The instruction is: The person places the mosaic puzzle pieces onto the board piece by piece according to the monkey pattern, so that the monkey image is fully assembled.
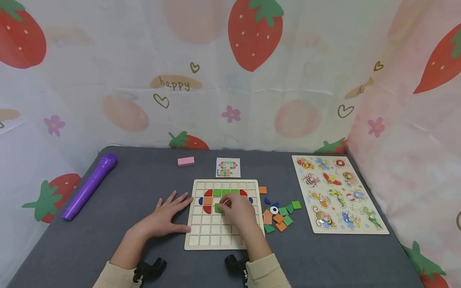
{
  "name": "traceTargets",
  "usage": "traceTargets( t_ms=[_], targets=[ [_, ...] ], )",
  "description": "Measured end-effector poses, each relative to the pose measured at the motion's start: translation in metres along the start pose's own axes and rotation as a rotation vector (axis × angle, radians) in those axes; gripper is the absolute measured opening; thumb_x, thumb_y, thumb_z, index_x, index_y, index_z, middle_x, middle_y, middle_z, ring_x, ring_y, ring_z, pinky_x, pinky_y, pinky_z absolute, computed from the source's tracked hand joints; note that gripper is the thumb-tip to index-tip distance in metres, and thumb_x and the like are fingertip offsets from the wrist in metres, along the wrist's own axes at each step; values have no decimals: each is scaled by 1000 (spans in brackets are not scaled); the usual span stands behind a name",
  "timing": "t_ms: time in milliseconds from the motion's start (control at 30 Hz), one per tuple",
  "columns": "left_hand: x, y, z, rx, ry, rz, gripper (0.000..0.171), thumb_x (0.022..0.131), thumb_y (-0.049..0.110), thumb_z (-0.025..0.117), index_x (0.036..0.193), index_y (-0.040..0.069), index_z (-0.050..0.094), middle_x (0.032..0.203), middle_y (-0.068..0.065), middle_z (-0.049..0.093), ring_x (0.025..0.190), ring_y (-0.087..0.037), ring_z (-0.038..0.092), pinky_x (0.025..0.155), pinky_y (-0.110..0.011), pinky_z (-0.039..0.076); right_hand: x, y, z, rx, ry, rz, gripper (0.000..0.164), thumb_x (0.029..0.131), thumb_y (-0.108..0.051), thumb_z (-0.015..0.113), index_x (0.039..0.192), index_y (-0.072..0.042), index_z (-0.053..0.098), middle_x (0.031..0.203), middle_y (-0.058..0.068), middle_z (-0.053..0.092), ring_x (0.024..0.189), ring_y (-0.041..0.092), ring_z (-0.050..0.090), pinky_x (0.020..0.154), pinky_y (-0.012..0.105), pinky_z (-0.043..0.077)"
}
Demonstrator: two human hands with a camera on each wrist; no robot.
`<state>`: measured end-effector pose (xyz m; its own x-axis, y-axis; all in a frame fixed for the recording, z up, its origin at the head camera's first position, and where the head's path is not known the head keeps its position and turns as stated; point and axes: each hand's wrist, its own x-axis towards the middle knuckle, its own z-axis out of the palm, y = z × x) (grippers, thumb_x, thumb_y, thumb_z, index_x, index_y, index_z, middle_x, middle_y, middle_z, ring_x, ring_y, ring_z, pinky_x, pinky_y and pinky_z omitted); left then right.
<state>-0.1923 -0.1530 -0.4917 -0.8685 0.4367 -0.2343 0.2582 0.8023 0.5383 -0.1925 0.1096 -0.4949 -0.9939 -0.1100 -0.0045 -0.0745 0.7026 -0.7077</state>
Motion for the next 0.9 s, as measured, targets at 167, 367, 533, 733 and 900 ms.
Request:
traceTargets(
  t_ms=[167, 367, 533, 733, 900],
  targets=[
    [0, -1, 1, 4, 2, -1, 95, 82, 54, 79, 159, 22, 35, 168, -8, 24, 157, -40, 2, 119, -70, -4, -1, -5, 6, -35, -15, -12, 6, 90, -23, 77, 93, -18, 77, 84, -4, 69, 75, 12, 59, 70, 32, 51],
    [0, -1, 1, 7, 3, -1, 95, 81, 53, 80, 159, 22, 36, 168, -8, 25, 157, -41, 2, 119, -70, -3, 0, -8, 11, -113, -4, -3, 7, 90, -24, 77, 94, -18, 78, 84, -4, 70, 75, 13, 58, 69, 32, 51],
    [0, 0, 1, 5, 4, 2, 95, 81, 53, 80, 159, 22, 36, 168, -8, 25, 157, -41, 2, 119, -70, -3, 0, -8, 11, -145, -2, -7, 9, 90, -25, 78, 97, -18, 79, 87, -4, 72, 77, 12, 61, 72, 34, 53],
    [0, 0, 1, 7, -1, -4, 95, 81, 53, 80, 159, 22, 36, 168, -7, 25, 157, -40, 2, 119, -69, -4, -2, -5, 1, -116, -1, -25, 14, 90, -23, 77, 103, -17, 78, 88, -4, 72, 79, 13, 63, 71, 34, 53],
    [0, 0, 2, 2, 5, -7, 96, 80, 52, 81, 159, 22, 36, 168, -8, 25, 157, -40, 2, 119, -69, -4, 0, 8, -16, -56, 45, 21, 16, 92, -21, 75, 107, -16, 78, 91, -2, 73, 81, 15, 65, 68, 33, 53]
  ],
)
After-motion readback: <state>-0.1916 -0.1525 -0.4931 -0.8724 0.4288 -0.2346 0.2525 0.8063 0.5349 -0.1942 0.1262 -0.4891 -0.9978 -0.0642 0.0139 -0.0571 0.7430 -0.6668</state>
